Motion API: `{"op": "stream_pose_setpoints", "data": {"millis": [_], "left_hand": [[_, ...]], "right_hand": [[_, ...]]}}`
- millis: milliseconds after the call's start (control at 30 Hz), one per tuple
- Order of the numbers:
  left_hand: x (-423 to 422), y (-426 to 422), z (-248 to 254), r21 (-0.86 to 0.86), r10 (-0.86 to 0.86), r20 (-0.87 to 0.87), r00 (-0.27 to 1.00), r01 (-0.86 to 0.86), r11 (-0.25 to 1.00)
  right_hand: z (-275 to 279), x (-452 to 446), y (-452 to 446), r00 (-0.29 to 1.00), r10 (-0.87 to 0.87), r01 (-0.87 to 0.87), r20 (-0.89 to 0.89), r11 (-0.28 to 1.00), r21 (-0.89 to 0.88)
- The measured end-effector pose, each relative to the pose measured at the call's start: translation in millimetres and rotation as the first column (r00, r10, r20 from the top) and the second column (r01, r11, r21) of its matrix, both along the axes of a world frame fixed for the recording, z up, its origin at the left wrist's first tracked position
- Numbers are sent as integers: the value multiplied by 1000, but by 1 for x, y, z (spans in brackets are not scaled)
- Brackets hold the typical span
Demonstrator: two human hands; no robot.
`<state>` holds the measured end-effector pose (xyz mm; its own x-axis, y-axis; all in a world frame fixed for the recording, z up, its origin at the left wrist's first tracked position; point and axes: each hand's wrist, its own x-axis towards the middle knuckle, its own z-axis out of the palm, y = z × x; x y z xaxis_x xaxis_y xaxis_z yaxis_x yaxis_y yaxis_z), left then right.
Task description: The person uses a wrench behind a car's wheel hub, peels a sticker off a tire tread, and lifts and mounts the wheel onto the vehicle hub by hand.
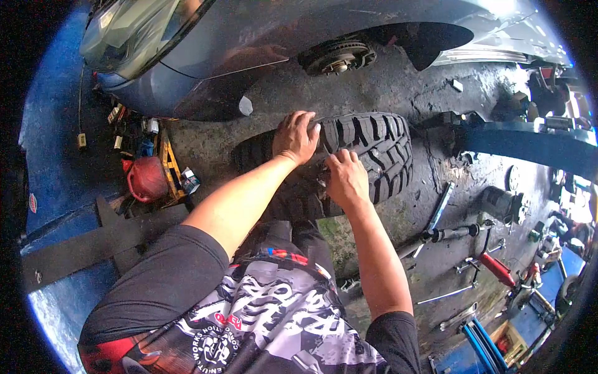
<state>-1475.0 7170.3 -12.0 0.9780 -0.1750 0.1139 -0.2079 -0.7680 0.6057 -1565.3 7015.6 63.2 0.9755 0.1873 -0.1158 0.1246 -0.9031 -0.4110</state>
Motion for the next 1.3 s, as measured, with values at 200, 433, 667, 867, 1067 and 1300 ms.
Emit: {"op": "stream_pose_setpoints", "data": {"millis": [200,433,667,867,1067,1300], "left_hand": [[0,0,2,9,0,-19,1000,0,1000],[1,-1,-3,11,2,-5,1000,-2,1000],[2,-1,-7,14,-12,-1,1000,12,1000],[2,-1,-7,5,-11,11,1000,11,1000],[1,0,-2,7,-12,11,1000,12,1000],[0,0,0,25,-21,0,1000,21,999]], "right_hand": [[4,9,3,1000,0,0,27,1000,-28],[0,18,-4,992,128,-128,-4,992,-8],[2,29,2,979,195,-196,-57,980,-26],[-1,34,2,974,200,-204,-108,978,-30],[2,8,-14,994,103,-105,28,991,83],[14,-74,-47,997,-83,81,10,987,140]]}}
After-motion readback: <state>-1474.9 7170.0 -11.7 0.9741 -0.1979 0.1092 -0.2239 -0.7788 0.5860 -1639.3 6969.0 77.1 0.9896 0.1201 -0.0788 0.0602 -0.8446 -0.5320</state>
